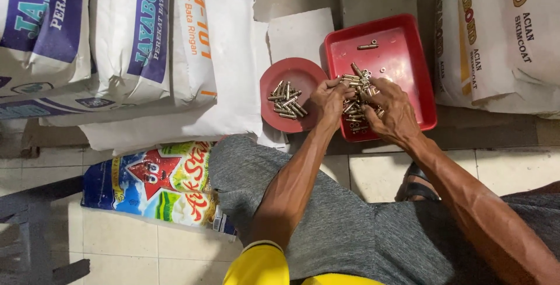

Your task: Assembling metal bolts and washers by hand and placing them into a red plastic tray.

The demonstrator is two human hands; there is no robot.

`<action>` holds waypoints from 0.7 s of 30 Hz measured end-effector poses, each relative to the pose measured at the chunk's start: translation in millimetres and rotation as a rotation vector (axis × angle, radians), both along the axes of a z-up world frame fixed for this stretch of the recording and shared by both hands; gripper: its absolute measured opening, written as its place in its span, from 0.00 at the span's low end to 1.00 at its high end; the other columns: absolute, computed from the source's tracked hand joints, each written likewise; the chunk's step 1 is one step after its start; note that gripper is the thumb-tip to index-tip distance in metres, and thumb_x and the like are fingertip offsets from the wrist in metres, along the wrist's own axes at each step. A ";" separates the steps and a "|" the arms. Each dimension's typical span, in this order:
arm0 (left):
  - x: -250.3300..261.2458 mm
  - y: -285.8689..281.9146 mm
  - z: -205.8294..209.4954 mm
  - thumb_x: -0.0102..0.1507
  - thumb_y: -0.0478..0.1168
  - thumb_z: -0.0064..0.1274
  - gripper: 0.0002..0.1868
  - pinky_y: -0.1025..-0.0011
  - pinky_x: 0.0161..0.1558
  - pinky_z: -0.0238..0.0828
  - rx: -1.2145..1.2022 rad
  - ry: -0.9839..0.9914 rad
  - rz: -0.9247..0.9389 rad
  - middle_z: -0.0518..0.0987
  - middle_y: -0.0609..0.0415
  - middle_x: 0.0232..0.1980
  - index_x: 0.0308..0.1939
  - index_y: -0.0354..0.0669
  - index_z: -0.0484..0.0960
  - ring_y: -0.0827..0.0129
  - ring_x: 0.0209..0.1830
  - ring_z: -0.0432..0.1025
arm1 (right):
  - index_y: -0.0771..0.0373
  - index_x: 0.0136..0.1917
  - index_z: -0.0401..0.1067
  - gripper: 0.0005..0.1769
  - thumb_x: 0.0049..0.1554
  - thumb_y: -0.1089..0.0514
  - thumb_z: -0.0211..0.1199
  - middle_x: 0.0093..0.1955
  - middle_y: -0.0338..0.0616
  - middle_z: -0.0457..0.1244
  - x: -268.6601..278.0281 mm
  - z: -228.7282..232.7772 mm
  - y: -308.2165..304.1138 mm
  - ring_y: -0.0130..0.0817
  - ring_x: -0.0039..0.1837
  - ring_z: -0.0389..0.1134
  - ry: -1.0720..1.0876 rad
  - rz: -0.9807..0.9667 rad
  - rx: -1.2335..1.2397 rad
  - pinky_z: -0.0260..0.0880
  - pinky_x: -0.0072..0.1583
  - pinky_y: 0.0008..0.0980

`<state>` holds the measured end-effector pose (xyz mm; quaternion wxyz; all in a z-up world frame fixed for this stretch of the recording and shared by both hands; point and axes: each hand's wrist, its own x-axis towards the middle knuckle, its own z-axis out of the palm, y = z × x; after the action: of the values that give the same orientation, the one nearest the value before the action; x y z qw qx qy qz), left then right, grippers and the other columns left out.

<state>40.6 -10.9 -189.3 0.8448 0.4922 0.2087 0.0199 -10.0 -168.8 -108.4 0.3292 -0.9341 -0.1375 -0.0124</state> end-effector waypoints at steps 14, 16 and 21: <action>7.8 41.7 -28.3 0.56 0.46 0.60 0.12 0.62 0.48 0.79 1.067 0.134 -0.290 0.86 0.60 0.39 0.44 0.64 0.86 0.60 0.45 0.82 | 0.54 0.59 0.80 0.18 0.56 0.52 0.67 0.72 0.61 0.63 -1.2 -34.0 -18.0 0.69 0.73 0.62 -0.051 0.039 0.002 0.67 0.67 0.63; 3.5 71.9 -8.6 0.51 0.41 0.63 0.19 0.51 0.52 0.78 1.210 0.138 -0.350 0.86 0.53 0.40 0.46 0.58 0.85 0.50 0.48 0.82 | 0.51 0.60 0.80 0.17 0.56 0.52 0.66 0.72 0.57 0.63 -3.2 -39.5 -23.3 0.66 0.73 0.63 -0.045 0.026 0.006 0.68 0.67 0.60; -7.5 128.5 15.1 0.59 0.37 0.57 0.05 0.53 0.53 0.66 1.804 -0.168 -0.360 0.74 0.47 0.46 0.38 0.44 0.82 0.49 0.52 0.69 | 0.49 0.59 0.80 0.17 0.57 0.51 0.66 0.70 0.53 0.66 -6.3 -24.2 -21.9 0.60 0.71 0.65 -0.074 0.018 0.005 0.70 0.67 0.55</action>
<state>33.1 117.6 -174.2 0.1441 0.9860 -0.0276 0.0788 -16.3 -190.7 -132.5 0.3264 -0.9309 -0.1577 -0.0442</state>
